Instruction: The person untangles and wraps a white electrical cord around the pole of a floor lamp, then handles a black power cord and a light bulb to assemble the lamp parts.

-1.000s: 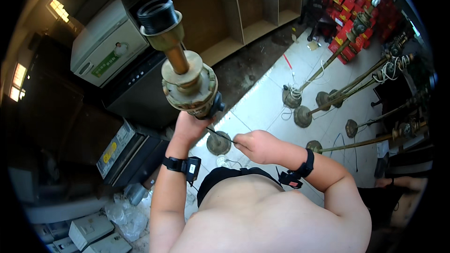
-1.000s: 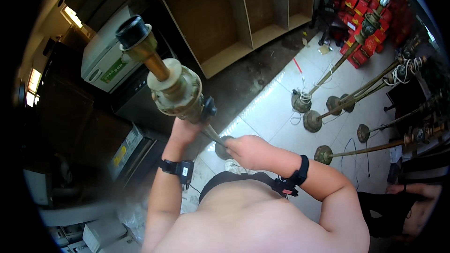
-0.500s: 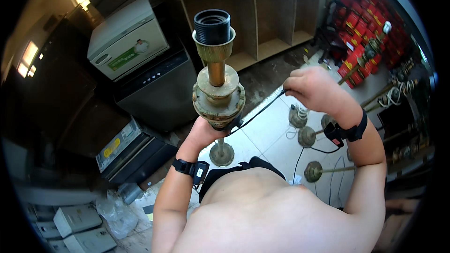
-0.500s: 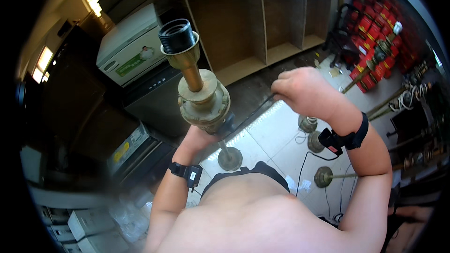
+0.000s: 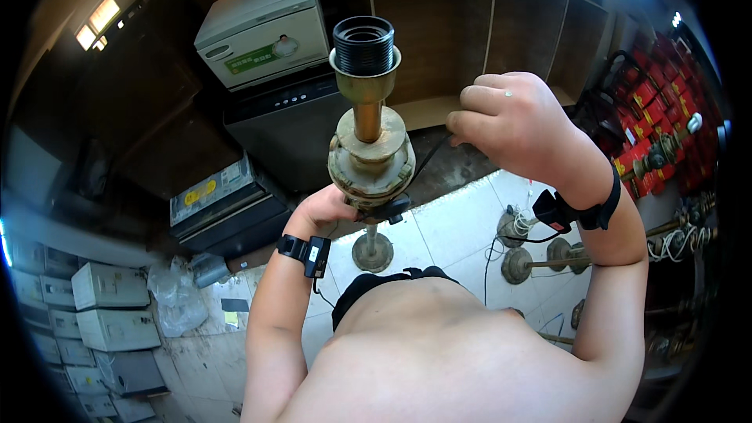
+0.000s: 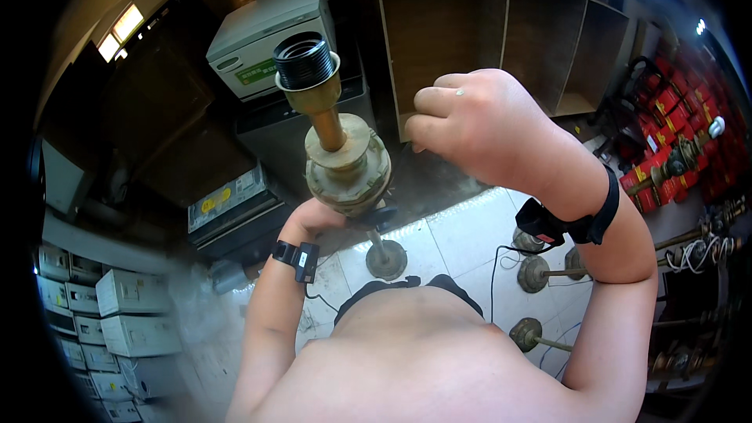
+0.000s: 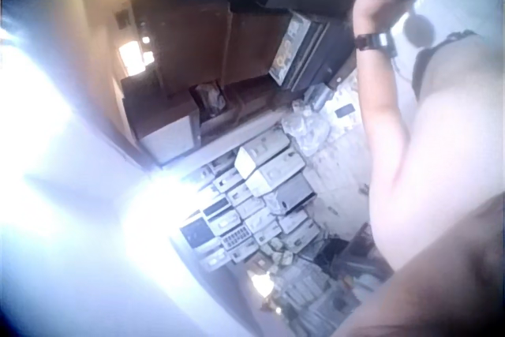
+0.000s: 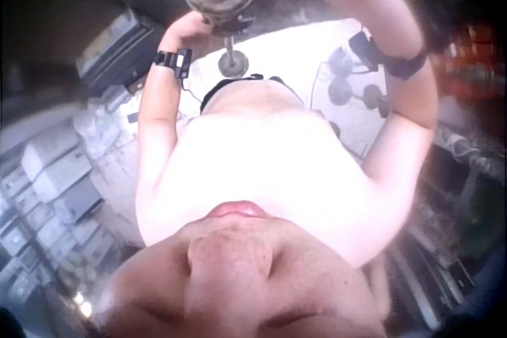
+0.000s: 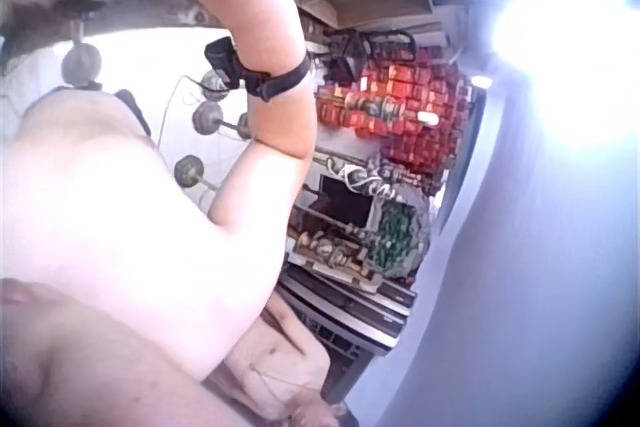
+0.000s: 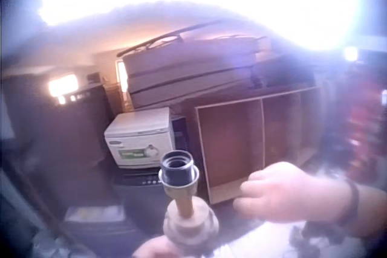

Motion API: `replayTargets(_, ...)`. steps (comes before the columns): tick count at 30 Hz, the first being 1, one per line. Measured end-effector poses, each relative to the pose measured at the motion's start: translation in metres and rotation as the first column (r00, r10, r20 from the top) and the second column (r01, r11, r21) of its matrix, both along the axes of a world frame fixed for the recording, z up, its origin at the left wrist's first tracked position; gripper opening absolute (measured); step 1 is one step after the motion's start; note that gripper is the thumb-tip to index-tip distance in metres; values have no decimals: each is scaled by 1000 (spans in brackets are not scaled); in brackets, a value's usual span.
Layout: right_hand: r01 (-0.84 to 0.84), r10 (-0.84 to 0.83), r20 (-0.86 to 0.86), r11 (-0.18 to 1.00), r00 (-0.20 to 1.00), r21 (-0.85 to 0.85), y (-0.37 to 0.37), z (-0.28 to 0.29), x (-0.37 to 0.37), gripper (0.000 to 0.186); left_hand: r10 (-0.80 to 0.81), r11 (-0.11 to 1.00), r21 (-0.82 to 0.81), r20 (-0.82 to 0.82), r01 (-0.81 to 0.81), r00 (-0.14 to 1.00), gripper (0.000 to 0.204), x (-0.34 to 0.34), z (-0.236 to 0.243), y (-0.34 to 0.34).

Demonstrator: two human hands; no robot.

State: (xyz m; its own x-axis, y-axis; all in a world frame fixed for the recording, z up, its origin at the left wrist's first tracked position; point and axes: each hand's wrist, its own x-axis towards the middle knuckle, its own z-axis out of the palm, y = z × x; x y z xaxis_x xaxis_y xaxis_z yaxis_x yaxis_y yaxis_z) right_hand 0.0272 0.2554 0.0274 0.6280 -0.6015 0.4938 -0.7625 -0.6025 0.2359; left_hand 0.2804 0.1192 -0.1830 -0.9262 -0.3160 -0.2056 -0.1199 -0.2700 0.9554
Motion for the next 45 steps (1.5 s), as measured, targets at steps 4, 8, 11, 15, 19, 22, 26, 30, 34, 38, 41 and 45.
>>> replayTargets(4, -69, 69, -16, 997, 997, -15, -8, 5, 0, 19, 175, 950, 281, -115, -137, 978, 85, 2, -14, 7)
replayTargets(8, -85, 83, -84, 996, 993, -22, -14, 8, 2, 17, 247, 924, 355, -267, -143, 932, 89, 4, -15, 12)
replayTargets(11, -101, 97, -96, 994, 991, -32, -17, 19, 4, 18, 305, 836, 547, -403, -40, 863, 91, 8, -33, -2)
replayTargets(15, -126, 121, -60, 988, 991, -93, -25, 24, -2, 21, 427, 836, 519, -412, -178, 805, 86, 10, -19, -3)
replayTargets(19, -168, 164, -53, 982, 985, -91, -31, 26, -2, 21, 490, 871, 288, -514, -397, 704, 95, -4, 68, 32)
replayTargets(22, -174, 167, -71, 978, 983, -112, -34, 25, 1, 22, 456, 827, -49, -524, -560, 719, 97, -4, 88, 40)
replayTargets(26, -170, 158, -103, 979, 982, -116, -27, 34, 10, 22, 497, 670, -390, -397, -632, 772, 80, -13, 104, 43)
replayTargets(30, -185, 186, -4, 973, 983, -136, -18, 42, 17, 24, 479, 760, -267, -387, -593, 788, 69, -13, 102, 28)
replayTargets(34, -148, 152, 223, 988, 963, -36, -39, 20, -3, 26, 448, 856, -70, -392, -512, 803, 68, -13, 94, 23)
replayTargets(38, -154, 2, 408, 928, 913, 340, -71, -14, -29, 22, 395, 902, -4, -396, -432, 829, 75, -14, 93, 16)
replayTargets(41, -163, -11, 390, 898, 921, 409, -98, -22, -23, 20, 383, 902, -45, -371, -429, 846, 80, -21, 93, 11)
replayTargets(45, -71, 17, 161, 940, 987, 335, -126, 9, -7, 32, 275, 953, -3, -405, -302, 872, 89, -24, 95, 0)
